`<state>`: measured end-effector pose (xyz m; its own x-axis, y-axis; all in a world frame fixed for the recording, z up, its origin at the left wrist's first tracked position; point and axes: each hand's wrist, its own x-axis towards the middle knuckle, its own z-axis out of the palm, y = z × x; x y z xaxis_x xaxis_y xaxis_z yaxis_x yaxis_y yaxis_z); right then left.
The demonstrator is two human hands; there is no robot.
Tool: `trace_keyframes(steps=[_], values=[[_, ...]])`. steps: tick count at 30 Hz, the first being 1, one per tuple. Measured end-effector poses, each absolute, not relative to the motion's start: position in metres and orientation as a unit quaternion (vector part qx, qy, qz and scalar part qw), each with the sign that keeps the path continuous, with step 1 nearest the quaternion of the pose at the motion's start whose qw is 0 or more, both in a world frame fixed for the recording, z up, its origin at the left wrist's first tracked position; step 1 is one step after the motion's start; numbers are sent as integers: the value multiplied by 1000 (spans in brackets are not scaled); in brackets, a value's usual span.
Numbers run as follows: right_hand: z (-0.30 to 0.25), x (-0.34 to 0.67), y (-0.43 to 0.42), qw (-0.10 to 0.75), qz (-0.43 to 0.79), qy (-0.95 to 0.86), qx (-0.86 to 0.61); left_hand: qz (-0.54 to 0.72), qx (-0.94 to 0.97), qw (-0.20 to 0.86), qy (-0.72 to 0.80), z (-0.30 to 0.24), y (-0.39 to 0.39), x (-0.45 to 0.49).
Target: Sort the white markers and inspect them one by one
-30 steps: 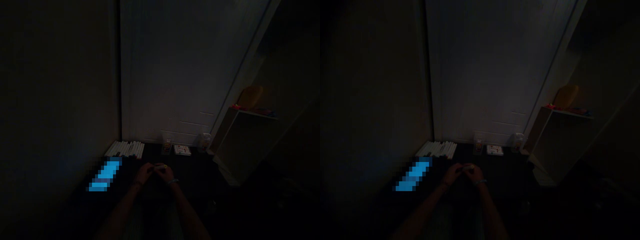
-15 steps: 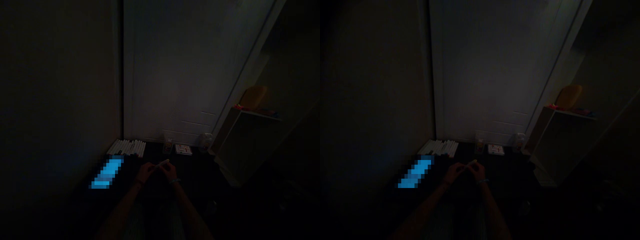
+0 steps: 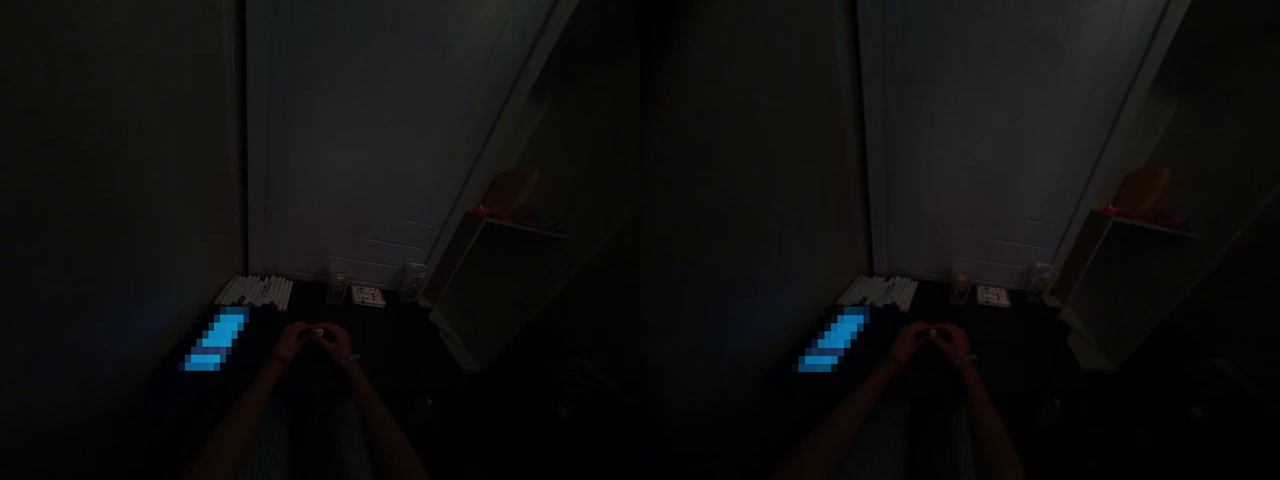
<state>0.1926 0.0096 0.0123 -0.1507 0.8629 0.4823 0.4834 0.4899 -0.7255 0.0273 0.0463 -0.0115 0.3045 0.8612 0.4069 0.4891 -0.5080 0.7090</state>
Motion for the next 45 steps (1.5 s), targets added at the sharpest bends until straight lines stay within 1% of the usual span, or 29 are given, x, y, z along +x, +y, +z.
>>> trace_keyframes(steps=[6, 23, 32, 37, 45], values=[[10, 192, 11, 448, 220, -730, -466, 402, 779, 215, 431, -17, 49, 27], [2, 194, 17, 433, 261, -710, -490, 393, 768, 242, 443, -10, 45, 29], [0, 194, 18, 440, 245, -714, -487, 397, 771, 254, 429, -12, 46, 29], [3, 193, 16, 439, 244, -711, -491, 396, 767, 243, 442, -13, 48, 29], [4, 195, 14, 433, 219, -710, -510, 394, 763, 253, 446, -13, 47, 30]])
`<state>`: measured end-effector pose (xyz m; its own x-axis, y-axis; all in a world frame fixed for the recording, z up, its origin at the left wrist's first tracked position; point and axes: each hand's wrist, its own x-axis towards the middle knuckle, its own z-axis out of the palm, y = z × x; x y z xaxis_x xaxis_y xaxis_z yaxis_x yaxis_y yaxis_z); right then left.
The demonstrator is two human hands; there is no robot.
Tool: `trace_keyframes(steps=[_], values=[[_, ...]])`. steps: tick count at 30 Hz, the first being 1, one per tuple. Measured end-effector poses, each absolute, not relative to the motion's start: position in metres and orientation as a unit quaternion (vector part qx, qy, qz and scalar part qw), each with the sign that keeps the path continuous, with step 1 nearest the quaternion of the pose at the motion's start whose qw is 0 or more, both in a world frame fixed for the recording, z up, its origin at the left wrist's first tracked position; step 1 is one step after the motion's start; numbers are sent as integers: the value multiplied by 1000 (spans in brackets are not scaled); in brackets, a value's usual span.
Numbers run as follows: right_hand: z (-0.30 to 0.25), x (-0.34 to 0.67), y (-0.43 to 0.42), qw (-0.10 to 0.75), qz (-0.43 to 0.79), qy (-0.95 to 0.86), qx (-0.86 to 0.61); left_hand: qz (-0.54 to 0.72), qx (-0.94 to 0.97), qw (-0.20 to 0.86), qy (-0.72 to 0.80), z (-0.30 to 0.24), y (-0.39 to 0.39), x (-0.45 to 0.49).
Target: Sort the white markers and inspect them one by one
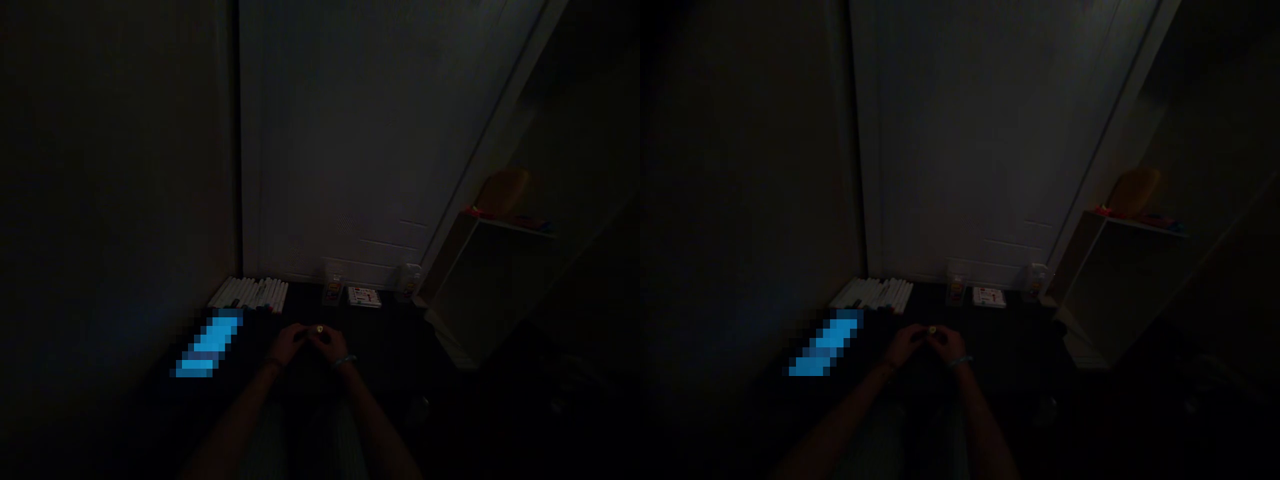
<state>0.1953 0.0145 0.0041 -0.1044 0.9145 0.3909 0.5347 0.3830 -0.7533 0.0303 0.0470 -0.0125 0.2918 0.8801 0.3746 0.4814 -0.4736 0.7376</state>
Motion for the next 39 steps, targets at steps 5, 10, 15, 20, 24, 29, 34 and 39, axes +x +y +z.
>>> trace_keyframes(steps=[5, 10, 15, 20, 24, 29, 34, 39], values=[[3, 195, 15, 425, 202, -707, -528, 397, 759, 259, 446, -10, 45, 31], [3, 195, 15, 422, 207, -706, -529, 395, 757, 259, 451, -8, 44, 32], [3, 195, 17, 421, 199, -700, -542, 398, 755, 257, 453, -8, 43, 31], [-1, 196, 20, 427, 195, -690, -550, 395, 768, 254, 435, -10, 44, 31], [-3, 196, 21, 441, 209, -684, -542, 393, 764, 260, 440, -7, 42, 31], [-4, 197, 22, 456, 235, -677, -528, 390, 766, 257, 442, -4, 39, 33], [-4, 198, 22, 482, 242, -660, -523, 394, 761, 251, 450, -3, 39, 33], [-5, 198, 24, 486, 249, -632, -550, 395, 753, 266, 454, 0, 37, 34]])
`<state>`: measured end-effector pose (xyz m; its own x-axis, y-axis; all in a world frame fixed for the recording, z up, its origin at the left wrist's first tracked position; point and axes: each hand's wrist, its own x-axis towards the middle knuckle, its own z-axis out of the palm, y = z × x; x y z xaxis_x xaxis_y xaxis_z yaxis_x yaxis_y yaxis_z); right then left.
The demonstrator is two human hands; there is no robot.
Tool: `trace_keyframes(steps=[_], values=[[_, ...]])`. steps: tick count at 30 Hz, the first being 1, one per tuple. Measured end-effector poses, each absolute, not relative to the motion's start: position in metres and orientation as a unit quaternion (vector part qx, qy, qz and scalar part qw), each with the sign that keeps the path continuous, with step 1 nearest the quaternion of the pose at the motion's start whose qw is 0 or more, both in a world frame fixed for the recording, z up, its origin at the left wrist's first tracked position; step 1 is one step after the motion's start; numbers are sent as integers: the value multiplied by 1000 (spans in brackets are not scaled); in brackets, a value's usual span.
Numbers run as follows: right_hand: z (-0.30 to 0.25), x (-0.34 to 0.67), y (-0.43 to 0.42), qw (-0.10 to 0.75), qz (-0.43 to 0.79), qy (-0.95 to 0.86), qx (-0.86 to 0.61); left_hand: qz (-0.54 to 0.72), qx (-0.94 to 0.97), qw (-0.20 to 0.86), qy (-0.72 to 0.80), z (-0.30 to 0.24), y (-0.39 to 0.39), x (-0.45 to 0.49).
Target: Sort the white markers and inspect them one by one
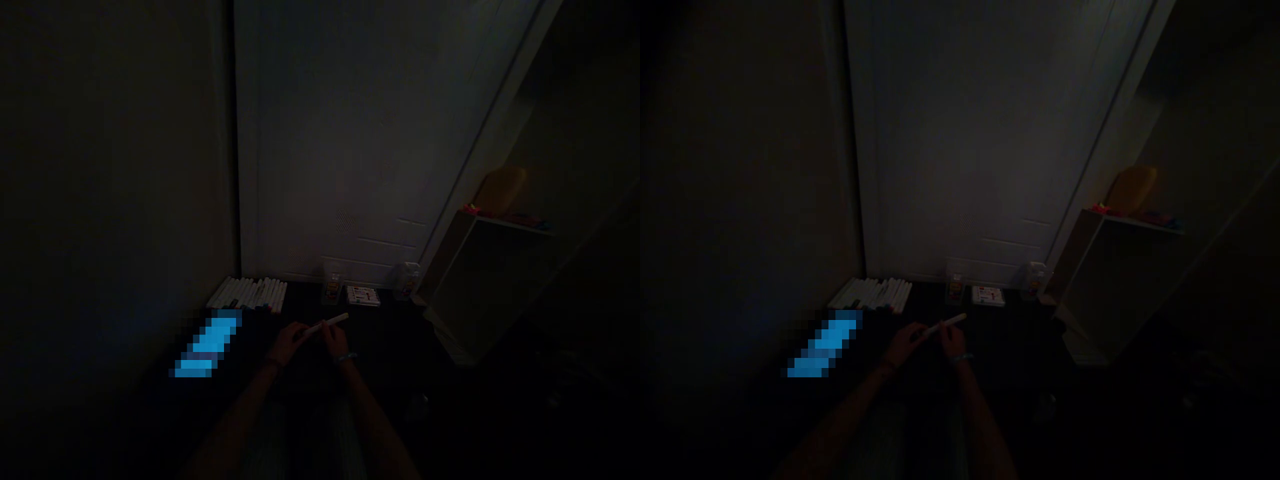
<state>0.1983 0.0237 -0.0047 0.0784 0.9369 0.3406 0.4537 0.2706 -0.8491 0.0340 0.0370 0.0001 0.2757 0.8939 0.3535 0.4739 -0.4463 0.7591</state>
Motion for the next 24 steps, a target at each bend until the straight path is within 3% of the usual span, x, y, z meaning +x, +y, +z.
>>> trace_keyframes(steps=[9, 17, 24], values=[[-10, 200, 28, 545, 302, -574, -532, 400, 734, 301, 458, 10, 29, 37], [-5, 211, 33, 690, 364, -405, -476, 435, 694, 287, 497, 8, 31, 35], [-7, 212, 34, 679, 364, -402, -495, 429, 682, 294, 514, 8, 32, 32]])
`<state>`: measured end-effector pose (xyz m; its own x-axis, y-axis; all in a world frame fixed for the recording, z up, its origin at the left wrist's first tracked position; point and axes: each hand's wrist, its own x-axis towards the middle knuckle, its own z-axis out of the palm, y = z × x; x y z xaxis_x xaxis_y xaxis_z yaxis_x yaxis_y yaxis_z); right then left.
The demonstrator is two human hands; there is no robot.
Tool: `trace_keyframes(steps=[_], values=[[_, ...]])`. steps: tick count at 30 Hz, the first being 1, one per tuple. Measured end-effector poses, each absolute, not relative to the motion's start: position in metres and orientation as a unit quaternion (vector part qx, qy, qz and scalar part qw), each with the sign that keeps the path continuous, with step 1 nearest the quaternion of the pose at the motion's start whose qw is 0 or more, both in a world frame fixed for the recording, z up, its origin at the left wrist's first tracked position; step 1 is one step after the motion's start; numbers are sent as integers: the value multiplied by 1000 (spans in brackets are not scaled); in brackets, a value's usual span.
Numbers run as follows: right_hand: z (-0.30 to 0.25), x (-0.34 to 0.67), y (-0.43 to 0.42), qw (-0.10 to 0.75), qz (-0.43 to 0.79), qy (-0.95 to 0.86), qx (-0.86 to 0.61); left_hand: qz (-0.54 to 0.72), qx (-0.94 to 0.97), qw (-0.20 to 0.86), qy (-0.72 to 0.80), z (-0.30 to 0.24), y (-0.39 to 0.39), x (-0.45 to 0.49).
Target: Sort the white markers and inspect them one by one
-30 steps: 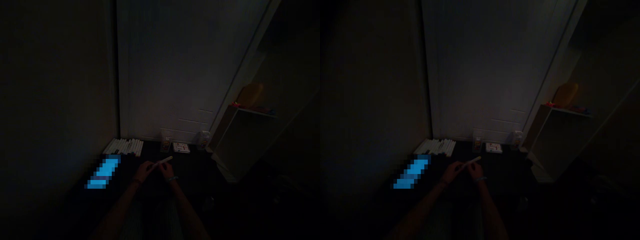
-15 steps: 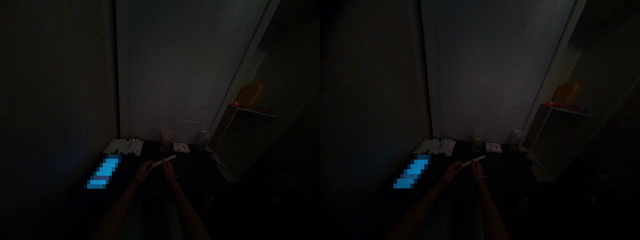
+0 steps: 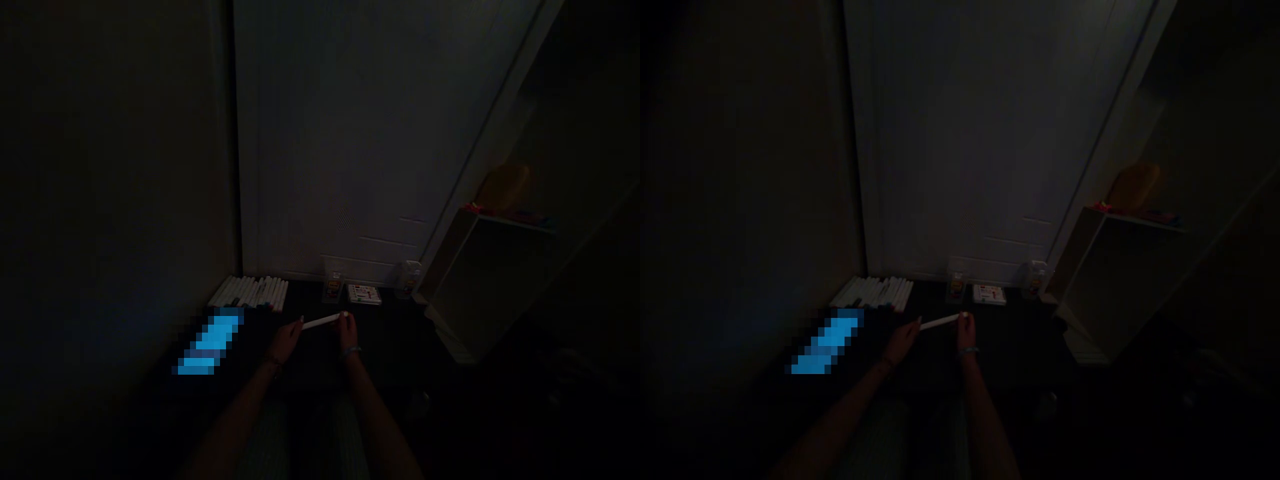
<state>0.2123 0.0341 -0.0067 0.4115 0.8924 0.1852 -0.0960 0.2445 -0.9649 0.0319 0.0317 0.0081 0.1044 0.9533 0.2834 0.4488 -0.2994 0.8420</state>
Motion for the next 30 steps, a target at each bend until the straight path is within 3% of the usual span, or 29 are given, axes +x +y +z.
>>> trace_keyframes(steps=[18, 30], values=[[3, 212, 27, 660, 285, -449, -530, 470, 676, 292, 487, 9, 34, 31], [15, 212, 21, 664, 316, -449, -508, 478, 646, 290, 520, 10, 34, 29]])
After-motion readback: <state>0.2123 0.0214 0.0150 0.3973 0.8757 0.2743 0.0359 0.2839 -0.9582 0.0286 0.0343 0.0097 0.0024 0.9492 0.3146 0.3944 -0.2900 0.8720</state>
